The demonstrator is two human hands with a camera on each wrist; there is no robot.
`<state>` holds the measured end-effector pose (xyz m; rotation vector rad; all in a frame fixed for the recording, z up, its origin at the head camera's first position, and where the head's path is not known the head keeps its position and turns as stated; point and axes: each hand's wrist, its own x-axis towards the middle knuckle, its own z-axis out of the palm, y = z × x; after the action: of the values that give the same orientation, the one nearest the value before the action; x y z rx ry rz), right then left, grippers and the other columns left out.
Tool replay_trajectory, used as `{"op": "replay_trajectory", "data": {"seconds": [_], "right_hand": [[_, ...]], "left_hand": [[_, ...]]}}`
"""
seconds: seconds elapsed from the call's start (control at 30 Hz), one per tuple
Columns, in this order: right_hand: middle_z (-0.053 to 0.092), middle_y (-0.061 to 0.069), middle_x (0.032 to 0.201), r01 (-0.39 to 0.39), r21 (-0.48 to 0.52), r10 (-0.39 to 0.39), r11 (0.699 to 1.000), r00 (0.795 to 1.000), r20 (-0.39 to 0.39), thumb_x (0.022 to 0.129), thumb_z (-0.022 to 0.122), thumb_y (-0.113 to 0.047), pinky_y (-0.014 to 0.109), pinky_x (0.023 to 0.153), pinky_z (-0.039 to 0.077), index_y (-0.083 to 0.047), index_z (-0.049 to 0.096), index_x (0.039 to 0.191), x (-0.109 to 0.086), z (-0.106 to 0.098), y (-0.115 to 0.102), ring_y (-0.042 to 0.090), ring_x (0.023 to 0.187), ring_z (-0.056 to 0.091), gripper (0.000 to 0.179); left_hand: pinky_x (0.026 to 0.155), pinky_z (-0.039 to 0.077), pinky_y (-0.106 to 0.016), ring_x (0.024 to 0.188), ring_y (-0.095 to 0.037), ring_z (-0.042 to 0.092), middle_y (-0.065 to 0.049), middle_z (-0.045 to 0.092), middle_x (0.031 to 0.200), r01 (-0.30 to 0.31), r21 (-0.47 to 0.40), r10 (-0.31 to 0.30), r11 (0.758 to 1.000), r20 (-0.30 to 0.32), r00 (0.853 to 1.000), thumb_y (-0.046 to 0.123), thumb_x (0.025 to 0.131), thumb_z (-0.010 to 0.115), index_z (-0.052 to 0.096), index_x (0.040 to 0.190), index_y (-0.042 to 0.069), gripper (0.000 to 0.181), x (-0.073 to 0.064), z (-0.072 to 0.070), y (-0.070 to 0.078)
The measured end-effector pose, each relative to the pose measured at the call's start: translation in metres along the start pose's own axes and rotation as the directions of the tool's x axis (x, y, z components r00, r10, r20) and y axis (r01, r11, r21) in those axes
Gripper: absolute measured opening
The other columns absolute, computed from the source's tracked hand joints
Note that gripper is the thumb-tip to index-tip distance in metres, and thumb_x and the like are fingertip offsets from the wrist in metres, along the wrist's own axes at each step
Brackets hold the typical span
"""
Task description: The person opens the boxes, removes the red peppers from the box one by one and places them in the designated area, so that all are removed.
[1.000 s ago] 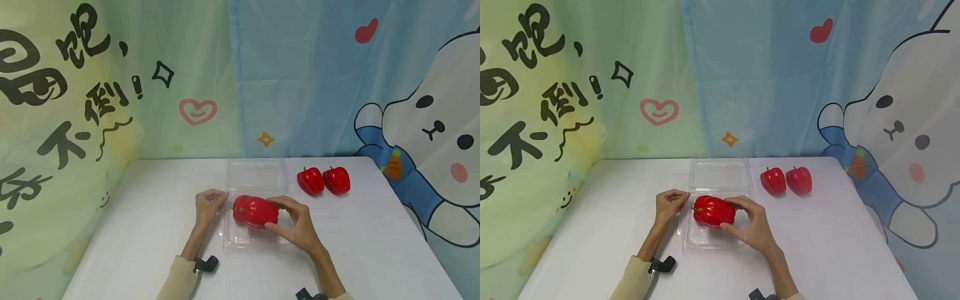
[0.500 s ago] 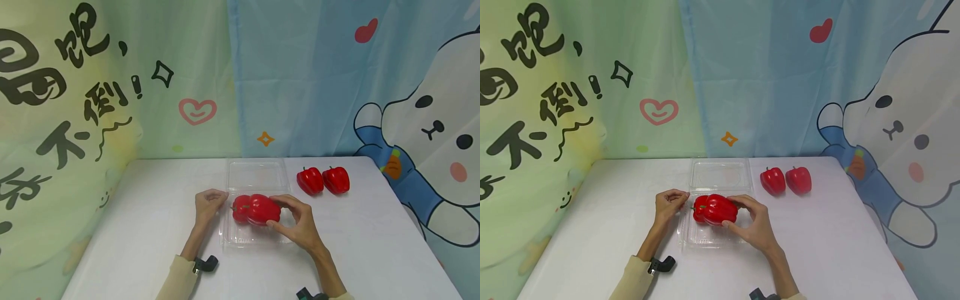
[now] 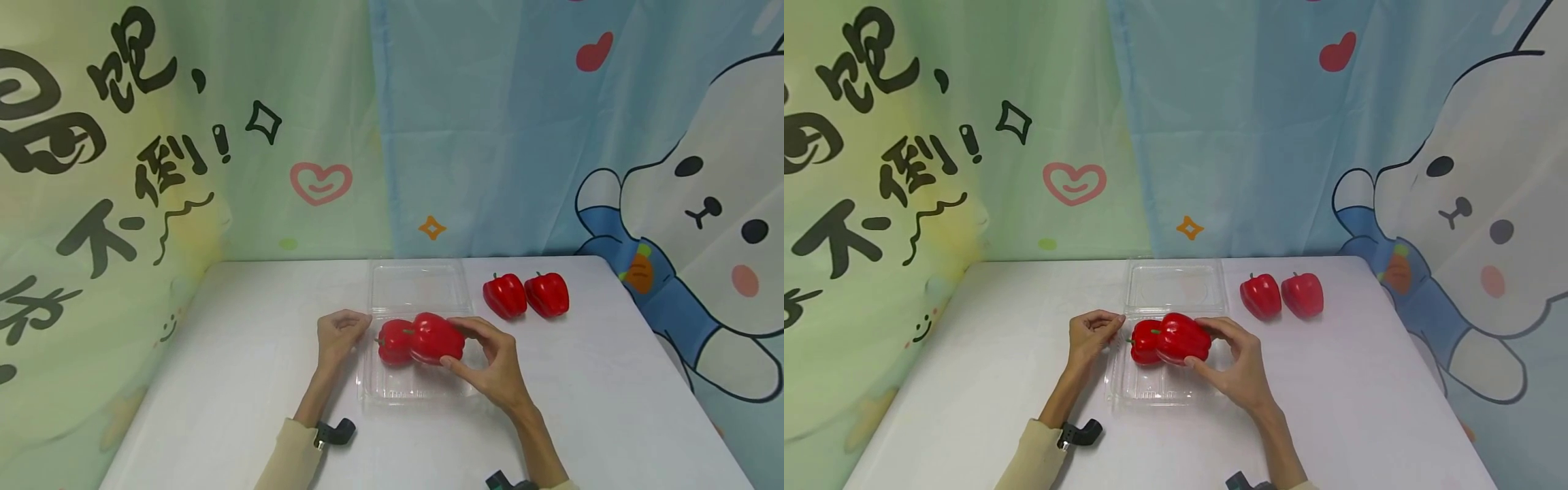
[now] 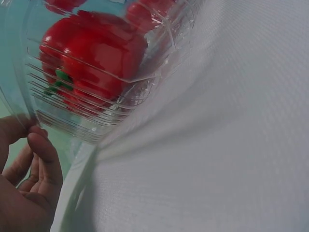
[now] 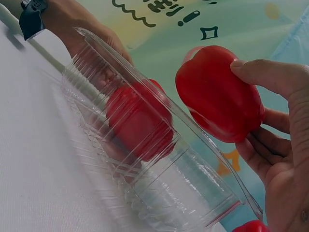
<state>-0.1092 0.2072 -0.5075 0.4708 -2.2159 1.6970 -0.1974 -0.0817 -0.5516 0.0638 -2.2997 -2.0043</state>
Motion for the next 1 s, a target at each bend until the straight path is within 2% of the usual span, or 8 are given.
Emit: {"op": "replay_trajectory", "data": {"seconds": [0.73, 1.0], "right_hand": [[0.074, 0.015, 0.139, -0.015, -0.002, 0.015, 1.000, 0.997, -0.075, 0.076, 0.094, 0.002, 0.021, 0.103, 0.058, -0.008, 0.069, 0.142, -0.0034, -0.0075, -0.0009, 0.008, 0.121, 0.072, 0.072], [0.075, 0.018, 0.136, -0.013, -0.018, 0.011, 1.000, 0.994, -0.106, 0.076, 0.093, 0.004, 0.019, 0.103, 0.058, 0.000, 0.069, 0.140, -0.0041, -0.0075, 0.0004, 0.008, 0.117, 0.073, 0.069]], "left_hand": [[0.059, 0.051, -0.019, 0.062, -0.014, 0.068, -0.025, 0.079, 0.081, 0.006, 0.030, -0.006, 1.000, -0.009, 1.000, 0.011, 0.092, 0.085, 0.081, 0.095, -0.005, 0.016, -0.0010, 0.0009, 0.0027], [0.059, 0.051, -0.019, 0.061, -0.013, 0.067, -0.024, 0.079, 0.080, 0.009, 0.033, -0.008, 0.999, -0.014, 1.000, 0.010, 0.092, 0.084, 0.081, 0.093, -0.005, 0.016, -0.0005, 0.0008, 0.0020]]}}
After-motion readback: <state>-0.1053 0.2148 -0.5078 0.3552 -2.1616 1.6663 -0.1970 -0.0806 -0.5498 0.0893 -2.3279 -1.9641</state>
